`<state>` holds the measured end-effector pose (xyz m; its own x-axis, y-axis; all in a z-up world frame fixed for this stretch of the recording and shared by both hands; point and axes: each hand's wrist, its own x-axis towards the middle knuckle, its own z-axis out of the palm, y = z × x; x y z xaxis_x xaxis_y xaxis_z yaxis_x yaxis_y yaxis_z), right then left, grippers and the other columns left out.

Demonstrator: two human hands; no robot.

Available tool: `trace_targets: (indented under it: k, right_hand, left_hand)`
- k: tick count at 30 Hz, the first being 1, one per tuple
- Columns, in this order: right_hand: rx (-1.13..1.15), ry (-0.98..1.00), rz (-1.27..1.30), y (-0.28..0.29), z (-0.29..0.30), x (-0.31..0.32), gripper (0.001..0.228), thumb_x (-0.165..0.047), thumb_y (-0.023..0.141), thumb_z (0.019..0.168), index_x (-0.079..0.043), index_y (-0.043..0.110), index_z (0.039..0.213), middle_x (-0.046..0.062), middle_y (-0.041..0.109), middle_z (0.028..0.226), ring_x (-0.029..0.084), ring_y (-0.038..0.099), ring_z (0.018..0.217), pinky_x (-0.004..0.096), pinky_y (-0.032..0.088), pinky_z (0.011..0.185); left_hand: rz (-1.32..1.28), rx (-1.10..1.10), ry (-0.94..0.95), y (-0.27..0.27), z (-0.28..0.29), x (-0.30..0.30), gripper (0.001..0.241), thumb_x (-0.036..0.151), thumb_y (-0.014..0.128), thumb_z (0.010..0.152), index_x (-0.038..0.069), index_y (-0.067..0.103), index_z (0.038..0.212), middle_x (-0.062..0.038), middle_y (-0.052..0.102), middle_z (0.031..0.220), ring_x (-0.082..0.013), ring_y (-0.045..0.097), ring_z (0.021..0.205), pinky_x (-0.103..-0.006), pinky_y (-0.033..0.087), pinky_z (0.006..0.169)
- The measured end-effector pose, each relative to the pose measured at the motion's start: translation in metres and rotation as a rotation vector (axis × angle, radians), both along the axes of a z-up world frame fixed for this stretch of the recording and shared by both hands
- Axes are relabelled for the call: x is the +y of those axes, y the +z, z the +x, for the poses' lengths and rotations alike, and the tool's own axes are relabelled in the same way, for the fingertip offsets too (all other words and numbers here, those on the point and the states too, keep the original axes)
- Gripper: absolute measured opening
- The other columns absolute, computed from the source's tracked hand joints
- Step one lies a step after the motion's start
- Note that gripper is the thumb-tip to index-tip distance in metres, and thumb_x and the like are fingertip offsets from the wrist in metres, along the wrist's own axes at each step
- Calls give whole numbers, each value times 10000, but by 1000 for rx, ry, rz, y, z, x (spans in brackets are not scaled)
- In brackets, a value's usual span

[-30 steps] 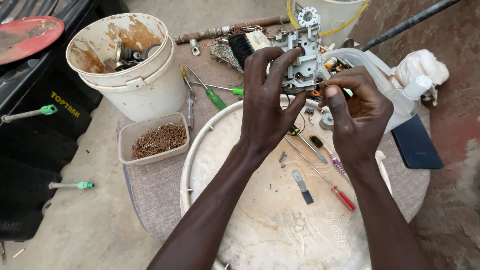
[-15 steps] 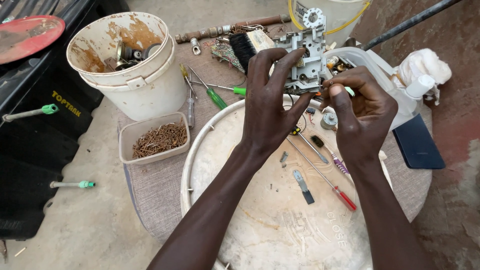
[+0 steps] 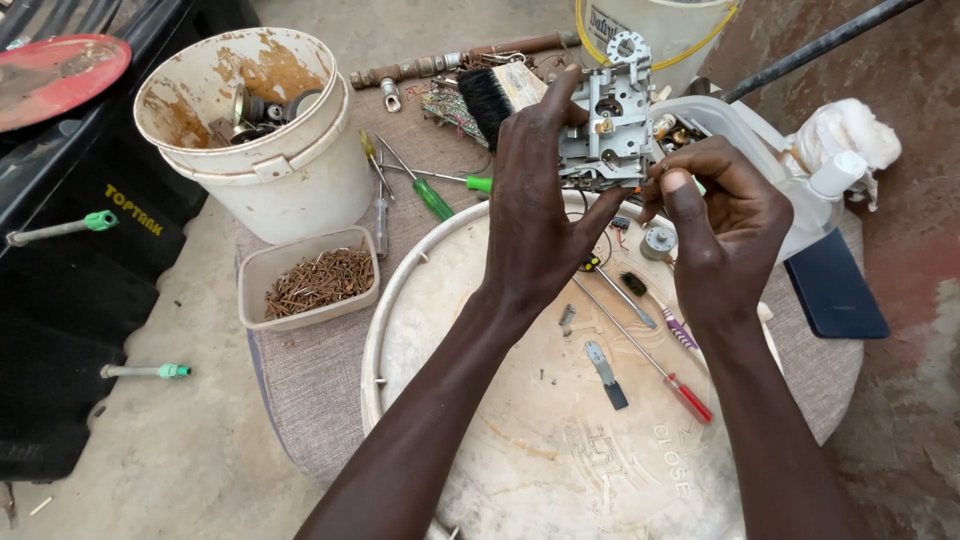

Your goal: Reassembling a small mechanical unit by carefully fitting gears, levers, and springs into a chassis using a screwdriver and a metal probe.

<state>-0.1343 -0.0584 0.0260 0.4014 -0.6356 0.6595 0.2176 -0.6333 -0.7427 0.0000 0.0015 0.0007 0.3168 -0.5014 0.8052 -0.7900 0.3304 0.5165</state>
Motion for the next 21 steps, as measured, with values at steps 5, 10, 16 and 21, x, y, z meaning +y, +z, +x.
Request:
trace_targets:
  k: [5,10,16,21]
  right_hand:
    - [-16,10,46,-5,-1,-3,142,-95,520,1032,23,580,979,119,560,889,201,575,759,311,543,682]
    - [-59,19,75,-6,0,-5,143,-96,526,1037,31,574,993,130,553,919,205,583,765,313,549,666]
    - [-70,7,90,-7,0,-6,186,-155,537,1022,20,577,972,129,561,886,203,576,767,316,551,671]
    - [-166,-60,114,-13,1,-14,147,-162,521,981,-27,578,960,93,586,956,188,567,917,318,487,796]
  left_hand:
    - [-4,8,-11,-1,-1,1,950,126,859,857,138,227,1566,-95,587,1285,-256,552,1228,-377,452,1134]
    - [0,0,-22,-2,-1,0,977,95,872,849,140,215,1570,-86,585,1285,-259,542,1223,-373,453,1129]
    - [-16,-18,-32,-1,-3,0,1002,139,880,896,154,164,1597,-77,604,1328,-255,544,1242,-364,475,1120]
    - [-17,-73,-49,-4,-3,-3,994,189,855,941,155,128,1618,-68,579,1346,-247,544,1221,-385,498,1103]
